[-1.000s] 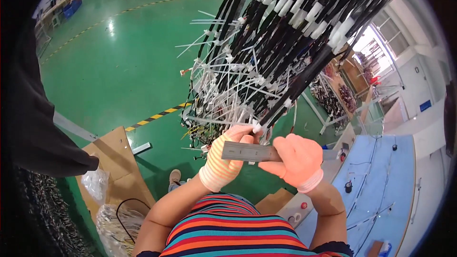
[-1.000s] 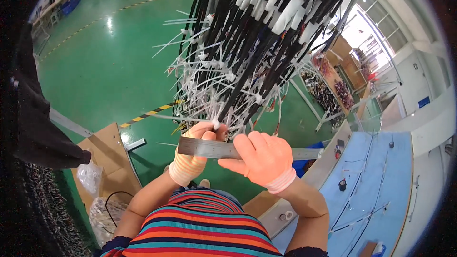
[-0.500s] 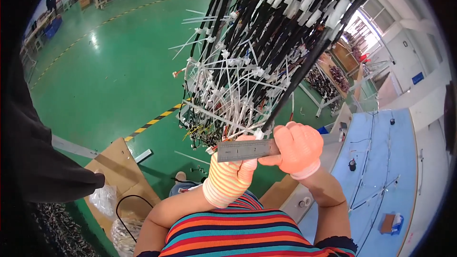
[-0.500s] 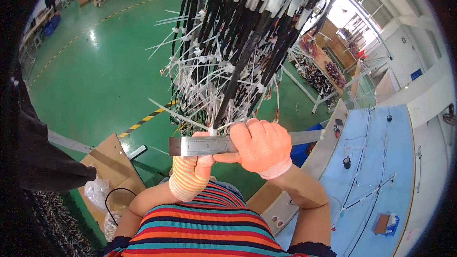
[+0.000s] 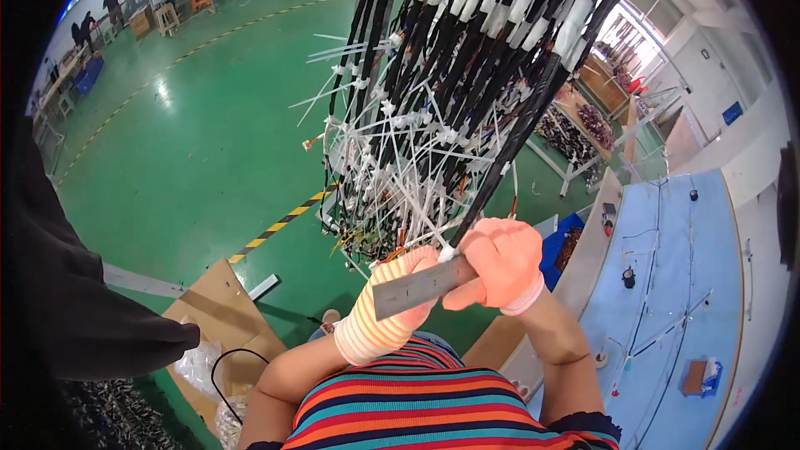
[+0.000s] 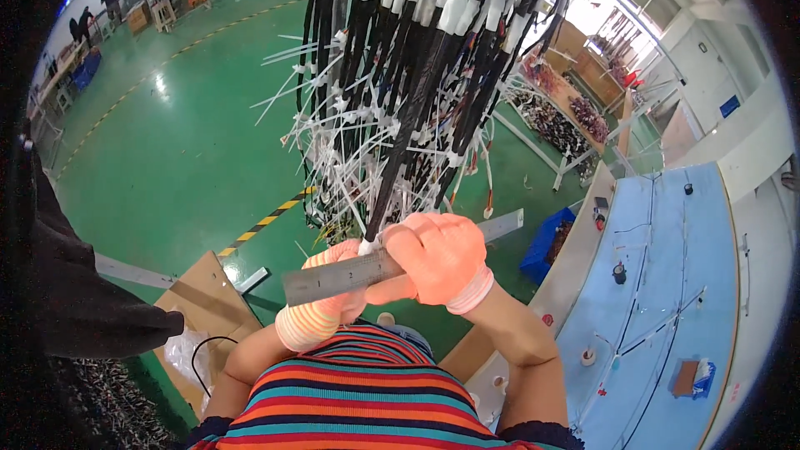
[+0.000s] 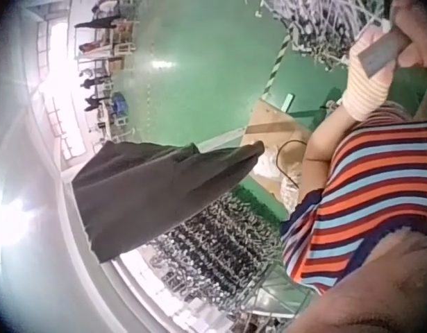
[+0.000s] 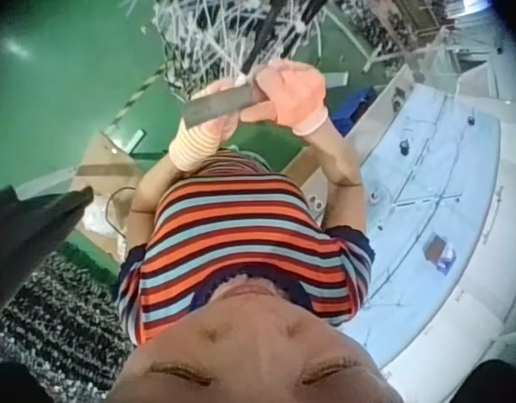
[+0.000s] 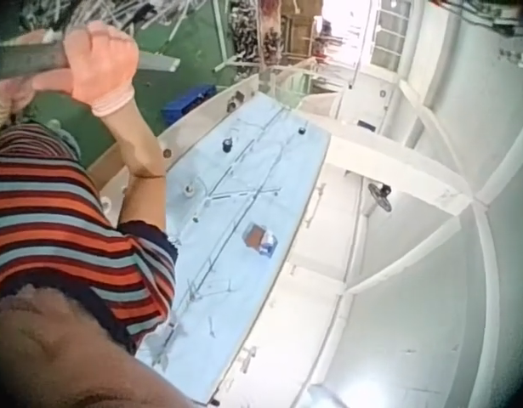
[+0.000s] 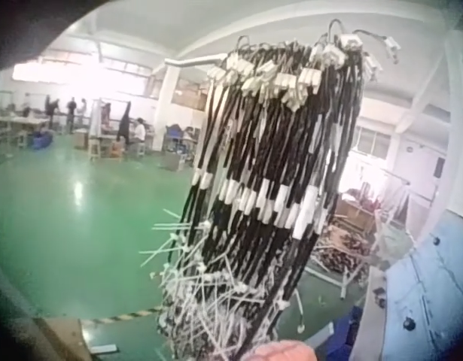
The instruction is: The person is using a ruler to measure and position white cable ties on a large bundle of black wires in a factory setting.
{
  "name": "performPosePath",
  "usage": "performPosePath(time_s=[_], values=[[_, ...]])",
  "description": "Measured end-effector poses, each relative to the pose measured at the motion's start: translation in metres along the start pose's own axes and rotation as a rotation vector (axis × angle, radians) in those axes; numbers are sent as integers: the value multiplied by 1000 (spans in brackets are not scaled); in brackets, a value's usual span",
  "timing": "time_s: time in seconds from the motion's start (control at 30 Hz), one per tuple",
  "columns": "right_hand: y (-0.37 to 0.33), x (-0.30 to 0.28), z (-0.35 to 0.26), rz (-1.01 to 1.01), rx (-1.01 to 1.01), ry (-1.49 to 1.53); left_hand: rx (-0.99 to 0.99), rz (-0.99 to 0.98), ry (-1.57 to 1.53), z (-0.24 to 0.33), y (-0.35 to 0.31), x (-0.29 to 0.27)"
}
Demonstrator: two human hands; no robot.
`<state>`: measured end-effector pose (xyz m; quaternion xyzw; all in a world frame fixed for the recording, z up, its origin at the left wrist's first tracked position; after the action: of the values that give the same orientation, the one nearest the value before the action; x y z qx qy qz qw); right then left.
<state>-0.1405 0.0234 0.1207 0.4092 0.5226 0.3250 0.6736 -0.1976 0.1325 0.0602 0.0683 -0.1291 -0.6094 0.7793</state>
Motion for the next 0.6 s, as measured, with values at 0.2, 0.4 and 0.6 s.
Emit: performPosePath(time_s=[0.2,0.4,0.6], values=[[4,4,1,-10,34,102,-259,-27,-219,-13,-4,0],[1,3,3,-31,43,127,-319,-54,-309,0,-6,2],[0,-1,3,59,-31,4,-266,-83,-330,6,-8,7]])
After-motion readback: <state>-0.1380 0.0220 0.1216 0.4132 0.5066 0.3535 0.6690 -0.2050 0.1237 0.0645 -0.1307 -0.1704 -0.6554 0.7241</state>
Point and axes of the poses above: each hand's wrist, its own y-axis towards the middle knuckle, its own x-axis out of the palm, z = x × y, the point moved 5 cm from there along y, towards the middle knuckle, and after that the axes turned 15 degrees about z, right-handed, at the moved point
